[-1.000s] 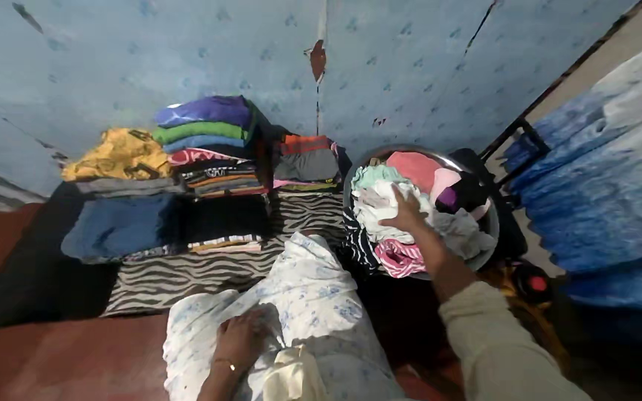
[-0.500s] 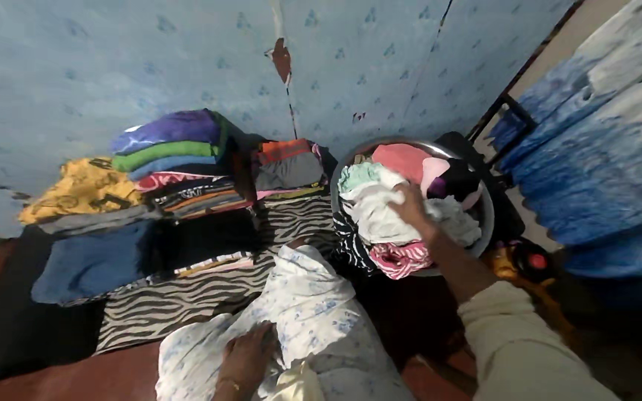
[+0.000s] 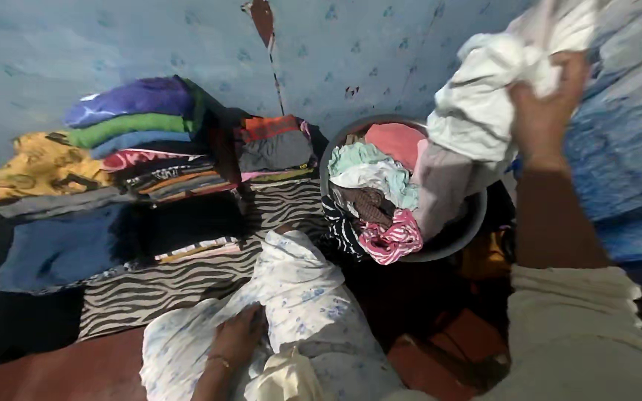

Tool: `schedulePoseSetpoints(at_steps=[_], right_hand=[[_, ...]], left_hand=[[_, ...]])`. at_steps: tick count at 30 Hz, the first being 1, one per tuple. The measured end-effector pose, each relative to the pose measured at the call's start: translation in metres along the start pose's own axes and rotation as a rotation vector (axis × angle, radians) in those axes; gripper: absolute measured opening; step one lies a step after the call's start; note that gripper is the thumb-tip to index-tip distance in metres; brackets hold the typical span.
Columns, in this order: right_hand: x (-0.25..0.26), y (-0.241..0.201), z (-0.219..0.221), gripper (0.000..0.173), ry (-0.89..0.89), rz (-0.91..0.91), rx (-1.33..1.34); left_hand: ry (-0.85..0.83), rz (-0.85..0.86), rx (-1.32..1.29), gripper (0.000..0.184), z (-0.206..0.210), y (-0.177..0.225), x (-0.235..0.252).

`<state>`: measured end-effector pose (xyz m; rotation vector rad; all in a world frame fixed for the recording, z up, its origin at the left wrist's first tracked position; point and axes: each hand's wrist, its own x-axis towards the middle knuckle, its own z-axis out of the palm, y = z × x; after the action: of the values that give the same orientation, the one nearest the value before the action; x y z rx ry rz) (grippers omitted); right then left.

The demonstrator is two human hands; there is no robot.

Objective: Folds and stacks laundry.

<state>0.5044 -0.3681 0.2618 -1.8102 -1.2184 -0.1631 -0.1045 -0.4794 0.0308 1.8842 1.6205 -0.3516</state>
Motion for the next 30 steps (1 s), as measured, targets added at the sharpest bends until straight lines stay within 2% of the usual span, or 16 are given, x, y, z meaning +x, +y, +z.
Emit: schedulePoseSetpoints(at_steps=[3, 5, 7, 9, 11, 12, 13, 14, 16, 19, 22, 27, 30], right_hand=[[-0.021, 0.028, 0.047, 0.056, -0.35, 0.054, -0.171], [-0.044, 0.034, 0.087, 0.053, -0.538, -0.03, -0.25], [-0.084, 0.011, 0.125, 0.063, -0.665, -0.128, -0.173], [-0.136, -0.014, 0.161, 0.082, -0.852, -0.12, -0.065], [-0.192, -0.018, 0.203, 0.105, -1.004, -0.063, -0.074], [-0.216, -0.02, 0.216, 0.111, -1.119, 0.019, -0.096], [-0.234, -0.021, 0.226, 0.11, -1.204, 0.098, -0.118], [-0.245, -0.025, 0.231, 0.102, -1.227, 0.173, -0.14], [-0.253, -0.033, 0.232, 0.084, -1.187, 0.198, -0.184], [-0.251, -0.03, 0.221, 0.065, -1.135, 0.093, -0.146], [-0.214, -0.024, 0.199, 0.044, -1.037, 0.055, 0.006], [-0.108, -0.024, 0.126, 0.047, -0.641, 0.123, 0.103], [-0.046, -0.037, 0.077, 0.047, -0.372, 0.097, 0.161]], left_hand=[[-0.001, -0.009, 0.005, 0.047, 0.0, -0.002, -0.004], [0.012, -0.007, 0.008, 0.048, -0.001, -0.004, -0.005], [0.011, -0.005, 0.014, 0.048, 0.0, -0.005, -0.005], [0.009, 0.001, 0.035, 0.048, 0.002, -0.004, -0.002], [0.013, 0.008, 0.062, 0.048, 0.003, -0.001, -0.001], [0.013, 0.007, 0.083, 0.047, 0.003, 0.001, -0.002], [0.009, 0.002, 0.101, 0.048, 0.002, 0.005, -0.004], [0.005, -0.002, 0.111, 0.048, 0.0, 0.008, -0.007], [0.014, -0.005, 0.106, 0.049, -0.002, 0.009, -0.01], [0.015, -0.003, 0.085, 0.05, 0.0, 0.001, -0.011], [0.039, 0.022, 0.05, 0.049, 0.001, -0.004, -0.009], [0.048, 0.025, 0.022, 0.047, 0.006, -0.009, -0.009], [0.038, 0.011, 0.016, 0.048, 0.004, -0.008, -0.004]])
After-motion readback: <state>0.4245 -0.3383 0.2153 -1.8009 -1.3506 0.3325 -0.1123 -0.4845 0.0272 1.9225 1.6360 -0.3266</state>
